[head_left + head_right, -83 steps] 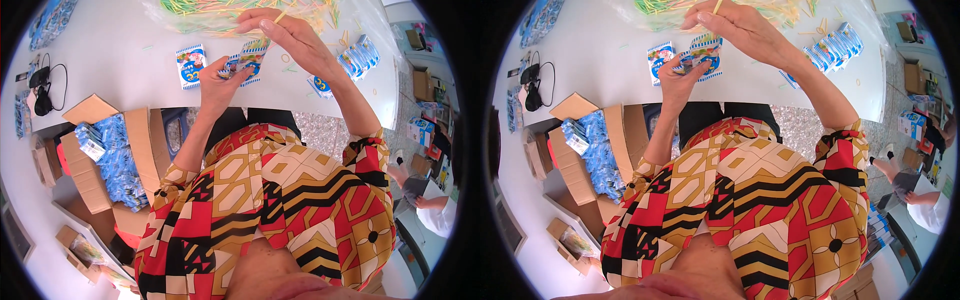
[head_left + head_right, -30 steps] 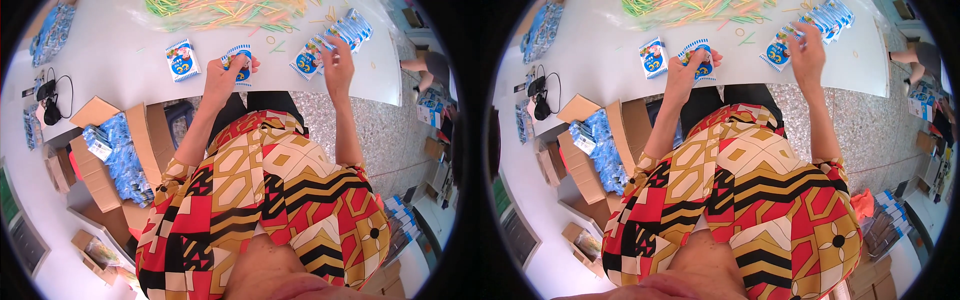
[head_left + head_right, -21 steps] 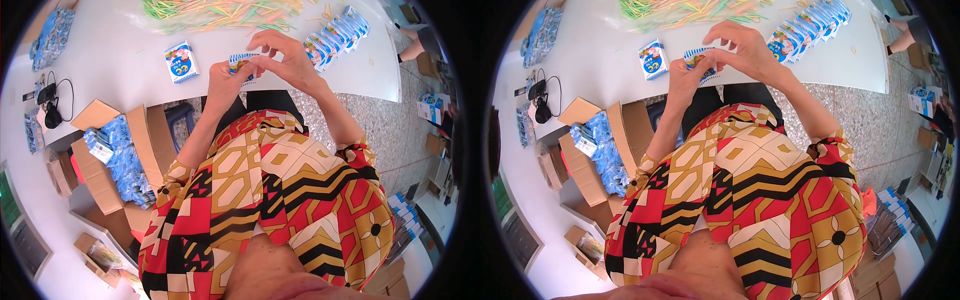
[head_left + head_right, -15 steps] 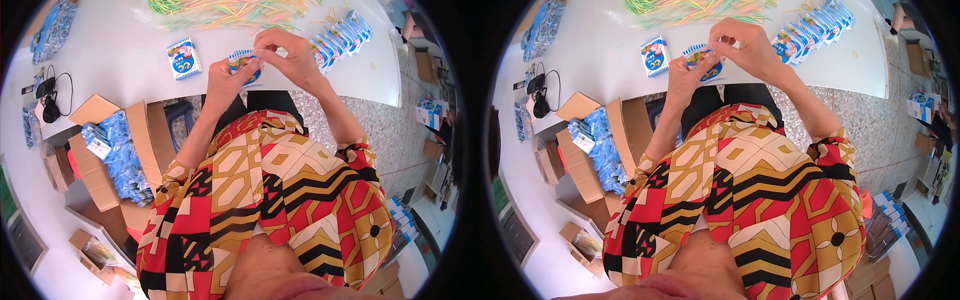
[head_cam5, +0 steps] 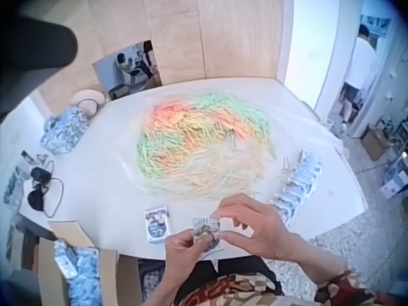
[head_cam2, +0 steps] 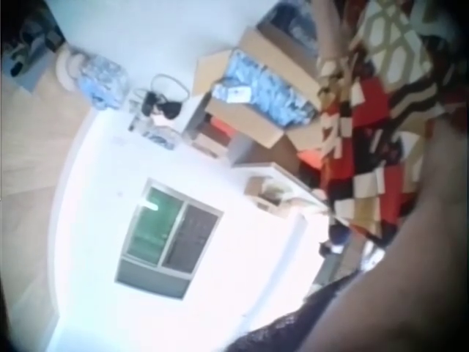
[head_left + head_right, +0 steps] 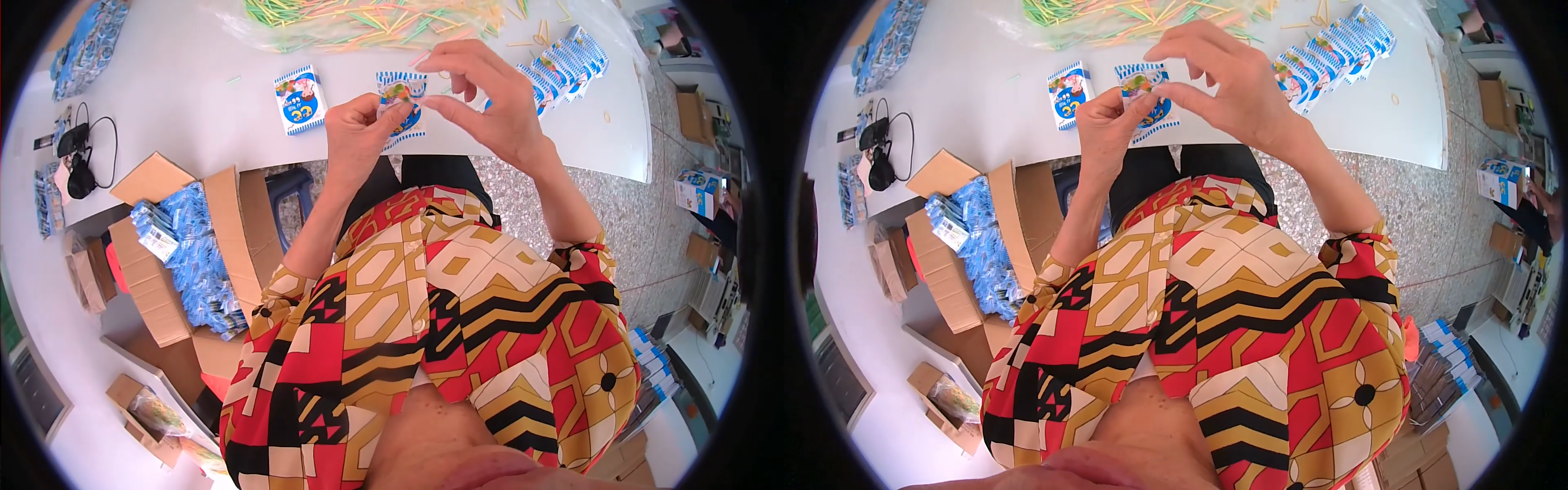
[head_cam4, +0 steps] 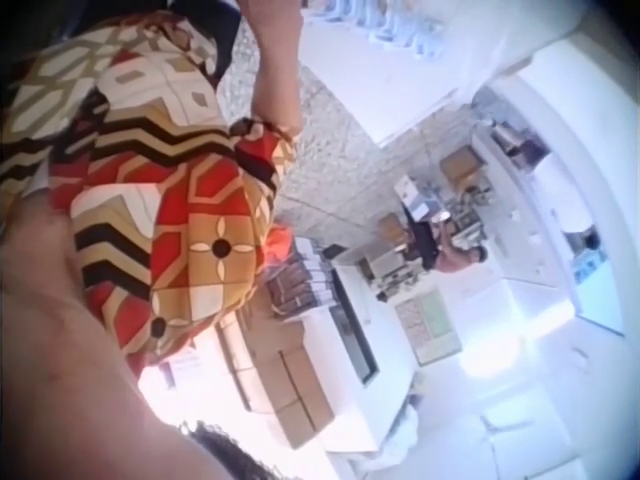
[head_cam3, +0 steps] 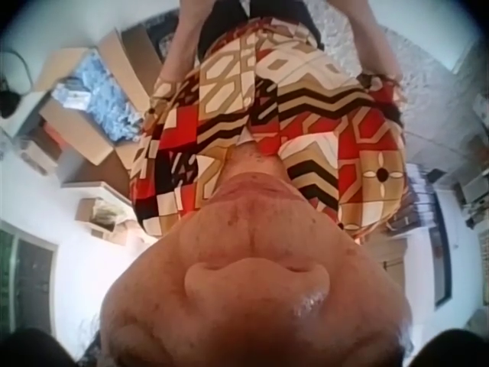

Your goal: Packaging colorful plastic rings into small bags at a workshop table.

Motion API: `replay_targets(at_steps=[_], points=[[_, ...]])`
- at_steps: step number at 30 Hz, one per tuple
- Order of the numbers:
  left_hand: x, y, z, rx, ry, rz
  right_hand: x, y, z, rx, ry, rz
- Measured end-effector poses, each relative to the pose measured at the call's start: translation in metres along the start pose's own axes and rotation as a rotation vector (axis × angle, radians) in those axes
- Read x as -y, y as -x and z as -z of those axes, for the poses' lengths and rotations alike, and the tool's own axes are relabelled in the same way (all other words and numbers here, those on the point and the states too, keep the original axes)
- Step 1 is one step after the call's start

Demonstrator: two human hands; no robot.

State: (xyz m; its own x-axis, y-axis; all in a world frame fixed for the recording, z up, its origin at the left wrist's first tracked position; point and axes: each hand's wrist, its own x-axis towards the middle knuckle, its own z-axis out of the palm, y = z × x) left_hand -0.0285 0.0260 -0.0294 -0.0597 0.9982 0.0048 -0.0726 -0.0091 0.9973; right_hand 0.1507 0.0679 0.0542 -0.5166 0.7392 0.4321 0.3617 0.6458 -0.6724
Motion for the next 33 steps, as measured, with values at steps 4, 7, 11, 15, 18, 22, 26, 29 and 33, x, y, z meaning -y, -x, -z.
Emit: replay_targets(at_steps=[4, 7, 11, 15, 18, 22, 26, 29, 33], points=[[-0.008, 0.001, -0.005, -0.086, -0.152, -0.027, -0.006, -0.002, -0.009, -0.027, 0.218, 0.194], [-0.002, 0.000, -0.004, -0.137, -0.243, -0.035, -0.004, -0.006, -0.012, -0.001, 0.357, 0.111], [-0.013, 0.007, -0.006, -0.121, -0.309, -0.131, -0.007, -0.007, -0.015, 0.010, 0.377, 0.162], [-0.013, 0.010, -0.004, -0.119, -0.323, -0.144, -0.001, -0.006, -0.019, -0.012, 0.379, 0.254], [-0.009, 0.006, -0.002, -0.113, -0.235, -0.203, -0.001, -0.004, -0.024, 0.004, 0.349, 0.341], [-0.006, 0.004, 0.002, -0.078, -0.212, -0.098, -0.003, -0.007, -0.021, 0.141, 0.248, 0.256], [-0.016, 0.000, 0.007, 0.037, -0.169, -0.151, -0.005, -0.016, -0.015, 0.198, 0.141, 0.107], [-0.024, -0.006, 0.007, 0.090, -0.171, -0.177, -0.008, -0.023, -0.014, 0.164, -0.017, 0.096], [-0.016, -0.010, 0.010, 0.076, -0.148, -0.182, -0.014, -0.033, -0.011, 0.217, -0.152, 0.052]])
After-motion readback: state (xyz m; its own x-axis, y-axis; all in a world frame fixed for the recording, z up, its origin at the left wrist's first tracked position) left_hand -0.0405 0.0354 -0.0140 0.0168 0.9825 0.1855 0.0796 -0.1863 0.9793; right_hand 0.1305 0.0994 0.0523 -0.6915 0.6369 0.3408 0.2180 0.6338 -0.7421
